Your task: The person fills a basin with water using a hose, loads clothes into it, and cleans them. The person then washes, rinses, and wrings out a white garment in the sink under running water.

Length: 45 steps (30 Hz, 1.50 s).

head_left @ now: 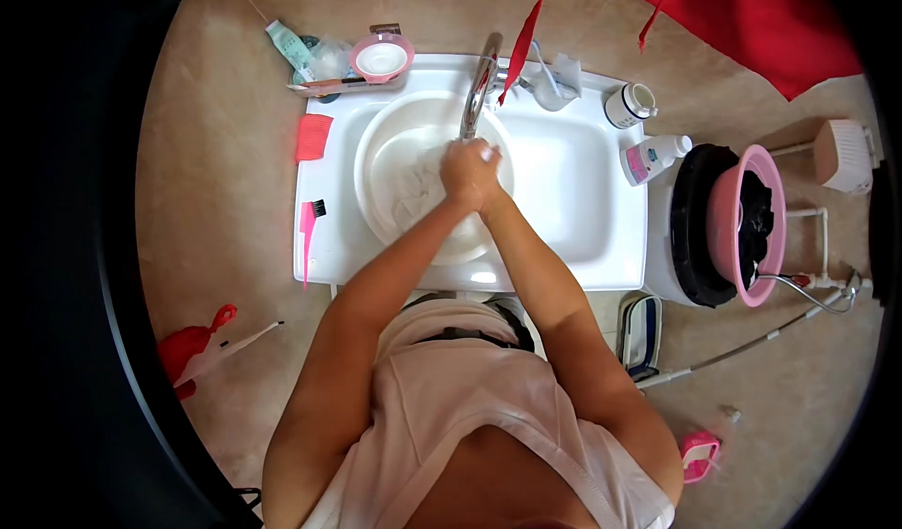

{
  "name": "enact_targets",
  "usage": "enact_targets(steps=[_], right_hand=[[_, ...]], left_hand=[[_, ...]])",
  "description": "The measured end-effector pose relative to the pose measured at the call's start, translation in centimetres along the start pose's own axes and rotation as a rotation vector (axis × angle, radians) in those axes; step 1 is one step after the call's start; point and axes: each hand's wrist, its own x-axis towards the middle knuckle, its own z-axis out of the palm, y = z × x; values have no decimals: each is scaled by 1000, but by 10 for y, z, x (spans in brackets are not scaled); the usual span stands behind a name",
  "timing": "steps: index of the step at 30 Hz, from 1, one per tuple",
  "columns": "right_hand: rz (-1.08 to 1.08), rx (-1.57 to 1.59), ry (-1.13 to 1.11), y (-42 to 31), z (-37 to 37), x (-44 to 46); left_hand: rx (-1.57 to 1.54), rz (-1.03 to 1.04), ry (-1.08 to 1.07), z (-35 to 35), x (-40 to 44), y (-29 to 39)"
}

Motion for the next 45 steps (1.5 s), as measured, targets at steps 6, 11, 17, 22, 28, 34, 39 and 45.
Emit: enact_targets(steps=[6,11,17,22,28,34,39,45], right_hand=[[5,-231,384,-16,63,-24],[2,-775,215,-19,6,-17],[-77,28,-255,-12,-3,-14],[-270,216,-605,11,-75,7],[95,-132,306,6,20,-23],[37,-210,387,-9,24,-29],[8,-792,475,-36,67,-48],[-68,-1129,340,-68,75,-49]], left_hand=[[-76,-226,70,2,20,-11],[42,11,286,-18,56,-63],[-95,33,-47,11,-10,0],[-195,160,-184,5,-34,23],[-105,-4,120,8,28,-42],[-39,131,-42,-8,-24,5],[43,-178,-60,3,29,-66],[-94,-465,-79,-25,39,-137]])
